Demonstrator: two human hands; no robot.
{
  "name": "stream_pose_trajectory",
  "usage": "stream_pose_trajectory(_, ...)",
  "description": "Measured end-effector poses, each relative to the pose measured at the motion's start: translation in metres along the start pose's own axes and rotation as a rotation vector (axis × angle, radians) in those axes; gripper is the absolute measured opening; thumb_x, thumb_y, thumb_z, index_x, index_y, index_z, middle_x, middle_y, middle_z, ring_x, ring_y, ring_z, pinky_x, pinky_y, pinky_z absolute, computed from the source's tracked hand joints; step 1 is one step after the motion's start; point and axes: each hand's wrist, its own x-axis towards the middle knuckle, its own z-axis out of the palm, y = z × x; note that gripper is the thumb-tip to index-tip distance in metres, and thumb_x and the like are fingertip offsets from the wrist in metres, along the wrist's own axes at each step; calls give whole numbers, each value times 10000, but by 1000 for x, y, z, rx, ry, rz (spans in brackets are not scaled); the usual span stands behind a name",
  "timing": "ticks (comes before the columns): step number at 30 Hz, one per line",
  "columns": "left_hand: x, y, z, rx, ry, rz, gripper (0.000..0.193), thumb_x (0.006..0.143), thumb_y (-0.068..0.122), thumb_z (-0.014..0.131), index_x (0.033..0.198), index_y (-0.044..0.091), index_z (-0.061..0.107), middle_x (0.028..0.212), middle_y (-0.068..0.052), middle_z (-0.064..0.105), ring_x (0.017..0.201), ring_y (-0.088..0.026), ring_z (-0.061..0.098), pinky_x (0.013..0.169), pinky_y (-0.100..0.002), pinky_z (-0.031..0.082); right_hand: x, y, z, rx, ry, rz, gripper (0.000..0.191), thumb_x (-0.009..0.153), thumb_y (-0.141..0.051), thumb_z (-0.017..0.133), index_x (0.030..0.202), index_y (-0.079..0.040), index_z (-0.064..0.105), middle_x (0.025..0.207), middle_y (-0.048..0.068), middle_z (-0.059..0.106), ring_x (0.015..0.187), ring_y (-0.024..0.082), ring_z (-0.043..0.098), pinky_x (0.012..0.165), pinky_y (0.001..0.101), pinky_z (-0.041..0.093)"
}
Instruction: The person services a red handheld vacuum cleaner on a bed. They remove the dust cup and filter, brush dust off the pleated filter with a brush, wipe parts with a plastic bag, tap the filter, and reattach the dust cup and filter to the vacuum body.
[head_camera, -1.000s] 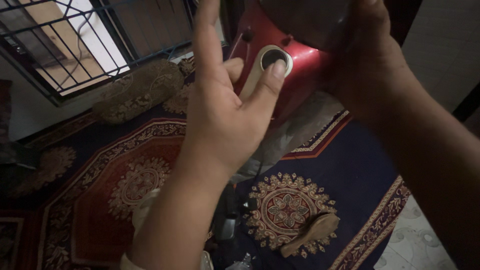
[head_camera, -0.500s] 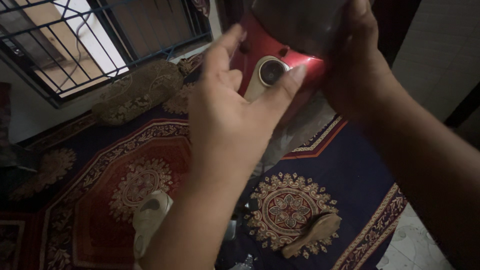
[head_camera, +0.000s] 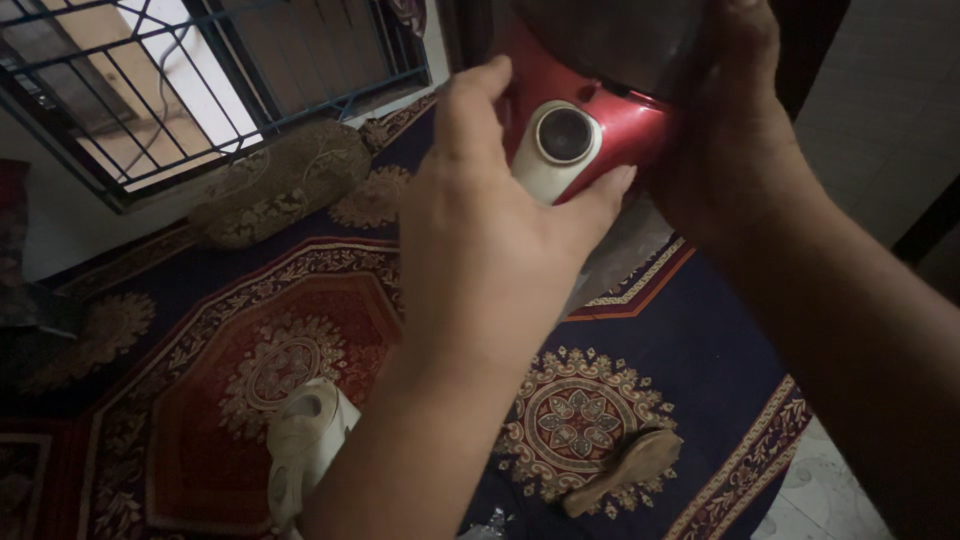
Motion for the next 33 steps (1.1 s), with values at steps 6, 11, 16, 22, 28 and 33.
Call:
stream_pose_trajectory(6,3,-2,0,18,39,3,783,750,299,966,1325,-4,529,1094,-211,749,1033,-333,763,906,-409,608,0,-10,0,-73,21,107,1037,865,-813,628,1583,-115,358,1627,123,456,1530,358,480,1234,626,451)
stream_pose_trajectory(11,10,-7,-4,-69,30,-52,734,773,273,973,1312,-5,559,1119,-149,781,1048,-213,797,923,-328,635,8,-17,-2,-82,1,184,996,866,-794,626,1565,-138,356,1618,133,448,1511,362,481,1225,635,441)
stream_pose_trajectory(16,10,-8,-4,-183,30,-140,688,741,199,956,1265,-23,570,1107,-139,779,1009,-168,790,885,-292,631,12,-16,3,-63,15,164,931,910,-731,620,1565,-128,347,1623,134,437,1505,342,493,1252,600,447)
stream_pose_trajectory(22,7,-11,0,-309,27,-215,666,754,129,940,1265,-62,557,1130,-152,771,1012,-165,785,874,-279,646,12,-18,3,-85,-71,191,946,925,-741,580,1559,-77,350,1584,148,472,1479,326,500,1240,551,434)
stream_pose_trajectory(28,7,-13,3,-455,39,-188,606,803,46,909,1260,-81,532,1166,-177,753,1051,-182,772,923,-287,655,21,-24,-7,-135,-107,308,880,949,-712,505,1508,-39,407,1479,174,547,1372,316,566,1166,521,464)
stream_pose_trajectory(33,11,-19,-9,-459,-7,-288,602,792,65,894,1255,-83,539,1123,-156,763,1021,-167,783,887,-275,661,27,-27,-13,-311,47,411,857,967,-716,496,1550,-97,389,1449,182,587,1286,358,628,1081,545,521)
